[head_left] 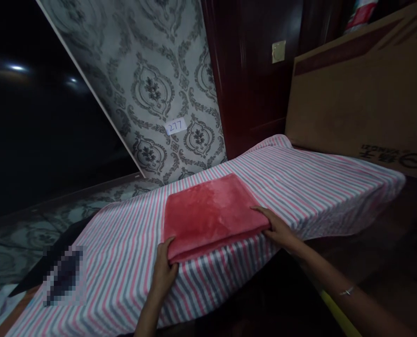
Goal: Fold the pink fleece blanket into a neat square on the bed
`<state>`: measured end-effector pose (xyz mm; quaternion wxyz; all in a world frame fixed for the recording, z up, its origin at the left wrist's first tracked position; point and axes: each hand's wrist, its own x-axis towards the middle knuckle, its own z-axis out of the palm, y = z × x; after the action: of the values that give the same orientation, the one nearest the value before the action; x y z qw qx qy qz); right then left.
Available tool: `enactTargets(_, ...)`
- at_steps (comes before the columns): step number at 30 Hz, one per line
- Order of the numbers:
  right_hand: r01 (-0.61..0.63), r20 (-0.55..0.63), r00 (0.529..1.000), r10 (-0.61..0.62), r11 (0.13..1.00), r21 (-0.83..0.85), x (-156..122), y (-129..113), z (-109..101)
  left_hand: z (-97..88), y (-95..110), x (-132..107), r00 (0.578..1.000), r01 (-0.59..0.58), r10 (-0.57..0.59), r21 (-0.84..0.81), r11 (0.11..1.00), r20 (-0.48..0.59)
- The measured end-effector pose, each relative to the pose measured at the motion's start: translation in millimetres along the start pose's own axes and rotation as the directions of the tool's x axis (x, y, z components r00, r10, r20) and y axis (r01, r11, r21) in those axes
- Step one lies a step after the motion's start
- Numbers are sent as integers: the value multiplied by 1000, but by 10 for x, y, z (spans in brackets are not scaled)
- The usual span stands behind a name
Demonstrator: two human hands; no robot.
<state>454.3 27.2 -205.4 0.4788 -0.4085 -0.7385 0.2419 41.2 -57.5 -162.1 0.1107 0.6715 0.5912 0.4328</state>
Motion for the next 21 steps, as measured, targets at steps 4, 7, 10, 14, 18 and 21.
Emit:
enactTargets(4,-25,-96,995,25,1000,-5,102,-89,2,-87,113,66,999,-15,15,-15,1000,-28)
enactTargets(7,-41,-161,986,43,999,15,331,-251,-128,-267,333,232,997,-34,30,-56,998,-73)
enactTargets(10,9,-227,974,-2,999,32,690,-539,-397,-529,692,521,976,-85,79,-22,996,-201)
enactTargets(14,84,-323,941,-97,995,-53,1229,-1060,-832,-900,1271,1023,928,-187,146,-89,978,-341)
enactTargets(18,60,-318,947,-47,998,32,1724,-1398,-1085,-1142,1615,1568,949,-80,-45,-376,923,-311)
enactTargets(21,-51,-267,960,86,990,134,2060,-1317,-1056,-1141,1533,1936,949,68,-220,-533,843,-226)
